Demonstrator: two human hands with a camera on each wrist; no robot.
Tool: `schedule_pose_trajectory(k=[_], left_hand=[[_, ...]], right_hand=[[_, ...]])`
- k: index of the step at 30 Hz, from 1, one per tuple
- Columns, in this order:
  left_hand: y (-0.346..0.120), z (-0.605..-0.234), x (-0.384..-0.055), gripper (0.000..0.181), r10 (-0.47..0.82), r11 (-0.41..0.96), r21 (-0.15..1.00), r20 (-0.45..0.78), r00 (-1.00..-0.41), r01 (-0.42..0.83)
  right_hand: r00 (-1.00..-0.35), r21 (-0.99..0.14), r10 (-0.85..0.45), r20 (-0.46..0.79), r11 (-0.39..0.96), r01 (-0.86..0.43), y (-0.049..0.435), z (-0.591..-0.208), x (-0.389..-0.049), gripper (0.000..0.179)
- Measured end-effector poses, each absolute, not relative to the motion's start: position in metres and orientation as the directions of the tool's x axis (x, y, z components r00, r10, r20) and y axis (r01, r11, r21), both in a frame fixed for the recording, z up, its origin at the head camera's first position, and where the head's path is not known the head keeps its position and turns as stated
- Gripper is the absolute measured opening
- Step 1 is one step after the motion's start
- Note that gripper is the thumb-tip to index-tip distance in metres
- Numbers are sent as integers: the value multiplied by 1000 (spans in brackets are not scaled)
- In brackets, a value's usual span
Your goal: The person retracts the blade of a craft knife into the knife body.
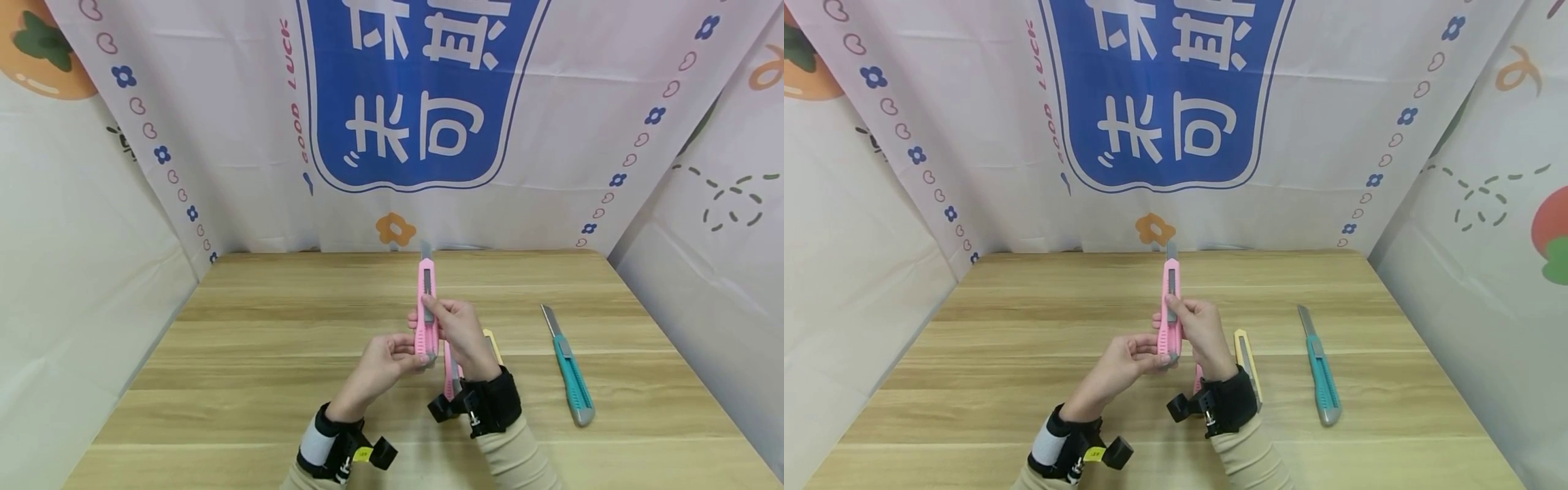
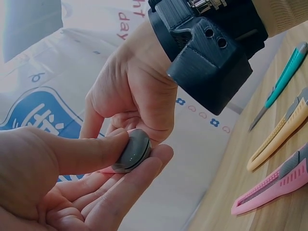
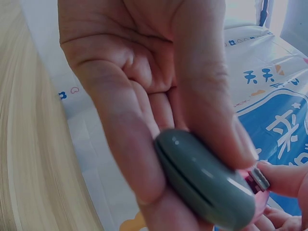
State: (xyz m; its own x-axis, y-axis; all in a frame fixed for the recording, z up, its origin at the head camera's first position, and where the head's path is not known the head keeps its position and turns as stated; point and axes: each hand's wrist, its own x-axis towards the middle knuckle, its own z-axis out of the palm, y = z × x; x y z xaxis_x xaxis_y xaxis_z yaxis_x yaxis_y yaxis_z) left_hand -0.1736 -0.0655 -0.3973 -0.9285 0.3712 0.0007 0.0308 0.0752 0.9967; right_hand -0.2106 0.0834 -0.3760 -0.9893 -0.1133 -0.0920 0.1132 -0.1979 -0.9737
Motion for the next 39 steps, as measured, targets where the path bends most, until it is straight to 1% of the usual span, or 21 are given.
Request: schedule_pose_trajectory(k=[8,12,23,26,39], left_hand=[[-67,-396,-172,35,374,70,997,-4,-928,23],[-68,-396,-172,34,372,72,997,-4,-928,25],[-67,-396,-174,34,361,65,997,6,-932,32],[-68,-397,-174,33,365,55,998,14,-931,36],[-69,-396,-173,35,369,41,999,17,-929,35]], right_hand=[[-989,-977,-136,-52,-199,78,84,-376,-209,41],[-988,-977,-146,-56,-197,85,84,-376,-208,39],[-986,-976,-125,-108,-175,129,82,-375,-209,44],[-986,-974,-120,-116,-180,136,82,-376,-209,42],[-988,-978,-116,-99,-171,118,81,-378,-210,45]])
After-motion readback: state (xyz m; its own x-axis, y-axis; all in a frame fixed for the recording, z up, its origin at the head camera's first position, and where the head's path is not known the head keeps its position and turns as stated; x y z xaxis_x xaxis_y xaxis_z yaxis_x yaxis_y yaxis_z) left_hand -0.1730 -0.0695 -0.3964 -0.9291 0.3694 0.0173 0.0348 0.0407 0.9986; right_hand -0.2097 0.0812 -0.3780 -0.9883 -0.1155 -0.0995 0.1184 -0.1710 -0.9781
